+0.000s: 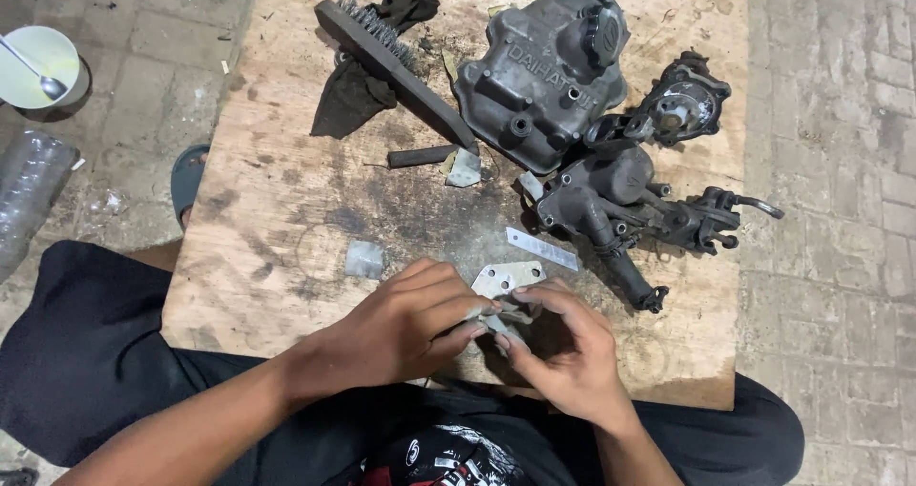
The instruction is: The person smooths a small metal part using a sanding block, repeatedly rubbing the surface and edges. They flip the part to work on different sides and occasionally inspect the surface by hand.
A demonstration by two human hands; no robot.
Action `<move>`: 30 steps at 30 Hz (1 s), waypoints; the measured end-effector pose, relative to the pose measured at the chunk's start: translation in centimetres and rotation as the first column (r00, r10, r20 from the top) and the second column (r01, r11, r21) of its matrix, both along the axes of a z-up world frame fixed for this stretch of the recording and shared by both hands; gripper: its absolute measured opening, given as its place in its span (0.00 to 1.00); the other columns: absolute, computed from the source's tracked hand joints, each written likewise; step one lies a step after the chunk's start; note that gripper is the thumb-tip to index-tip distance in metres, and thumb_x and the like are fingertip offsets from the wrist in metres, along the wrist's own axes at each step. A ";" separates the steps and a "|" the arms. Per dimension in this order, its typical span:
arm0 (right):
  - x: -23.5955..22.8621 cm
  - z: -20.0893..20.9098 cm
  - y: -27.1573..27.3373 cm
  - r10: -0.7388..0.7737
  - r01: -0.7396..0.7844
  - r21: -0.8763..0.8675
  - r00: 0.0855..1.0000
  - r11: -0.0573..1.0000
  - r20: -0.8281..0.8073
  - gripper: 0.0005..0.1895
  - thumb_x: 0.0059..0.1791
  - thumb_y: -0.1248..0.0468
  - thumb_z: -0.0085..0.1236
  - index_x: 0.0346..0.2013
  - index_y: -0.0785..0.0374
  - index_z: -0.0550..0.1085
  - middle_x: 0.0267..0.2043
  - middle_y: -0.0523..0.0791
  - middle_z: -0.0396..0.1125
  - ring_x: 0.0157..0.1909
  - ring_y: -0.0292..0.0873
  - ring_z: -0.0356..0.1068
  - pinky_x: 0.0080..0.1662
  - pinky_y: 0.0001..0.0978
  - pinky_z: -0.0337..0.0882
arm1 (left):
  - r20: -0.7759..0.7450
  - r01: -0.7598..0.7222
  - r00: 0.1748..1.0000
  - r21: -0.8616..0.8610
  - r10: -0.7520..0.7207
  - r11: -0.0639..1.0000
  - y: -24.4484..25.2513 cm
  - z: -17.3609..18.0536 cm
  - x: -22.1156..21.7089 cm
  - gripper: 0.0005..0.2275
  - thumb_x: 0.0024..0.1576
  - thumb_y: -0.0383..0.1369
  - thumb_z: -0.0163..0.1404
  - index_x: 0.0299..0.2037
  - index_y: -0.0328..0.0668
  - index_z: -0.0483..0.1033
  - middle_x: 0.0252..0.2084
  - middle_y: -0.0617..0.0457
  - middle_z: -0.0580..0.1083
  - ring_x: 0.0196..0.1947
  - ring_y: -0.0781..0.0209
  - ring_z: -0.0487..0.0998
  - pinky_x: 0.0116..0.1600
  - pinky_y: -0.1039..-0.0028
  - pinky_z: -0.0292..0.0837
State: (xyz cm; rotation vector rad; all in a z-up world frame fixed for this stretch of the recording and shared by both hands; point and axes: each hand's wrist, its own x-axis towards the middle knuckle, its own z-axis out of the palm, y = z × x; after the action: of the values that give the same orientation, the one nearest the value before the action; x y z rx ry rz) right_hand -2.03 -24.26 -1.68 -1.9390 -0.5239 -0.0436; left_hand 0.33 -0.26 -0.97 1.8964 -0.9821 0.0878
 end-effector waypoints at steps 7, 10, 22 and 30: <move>-0.5 -0.4 -0.4 -0.062 0.072 0.052 0.983 0.996 -0.174 0.20 0.40 0.75 0.65 0.46 0.67 0.74 0.42 0.47 0.75 0.33 0.38 0.75 0.37 0.25 0.77 | -0.084 -0.035 0.996 -0.085 0.028 0.996 -0.5 0.6 -0.2 0.07 0.55 0.22 0.53 0.42 0.26 0.74 0.37 0.44 0.75 0.36 0.54 0.75 0.41 0.69 0.74; -0.5 -0.7 -0.7 0.005 0.028 0.144 0.975 0.989 -0.224 0.20 0.42 0.74 0.64 0.48 0.68 0.73 0.41 0.49 0.76 0.31 0.36 0.73 0.33 0.22 0.71 | -0.105 -0.036 0.994 -0.086 0.027 0.996 -0.5 0.8 -0.1 0.06 0.54 0.21 0.51 0.40 0.26 0.73 0.35 0.43 0.75 0.33 0.56 0.75 0.39 0.70 0.75; -0.3 -1.9 0.1 -0.083 0.088 -0.027 0.987 0.996 0.140 0.21 0.39 0.67 0.70 0.45 0.66 0.75 0.45 0.49 0.73 0.44 0.43 0.74 0.49 0.34 0.77 | -0.370 -0.075 0.929 -0.197 -0.003 0.977 0.1 1.4 0.0 0.07 0.56 0.20 0.52 0.43 0.32 0.78 0.40 0.48 0.77 0.30 0.66 0.73 0.32 0.79 0.65; -0.4 -0.2 0.7 -0.097 0.111 -0.191 0.992 0.975 0.079 0.27 0.38 0.69 0.69 0.52 0.69 0.73 0.43 0.51 0.76 0.38 0.42 0.78 0.40 0.29 0.78 | -0.312 -0.084 0.949 -0.081 0.054 0.993 -0.2 0.9 0.0 0.14 0.55 0.23 0.55 0.52 0.28 0.78 0.41 0.47 0.76 0.27 0.66 0.72 0.29 0.79 0.68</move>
State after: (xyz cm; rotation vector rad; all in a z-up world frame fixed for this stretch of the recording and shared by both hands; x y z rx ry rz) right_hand -2.46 -23.59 -1.91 -2.1626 -0.4861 -0.1310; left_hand 0.37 -0.43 -0.02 1.7917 -0.6870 -0.1185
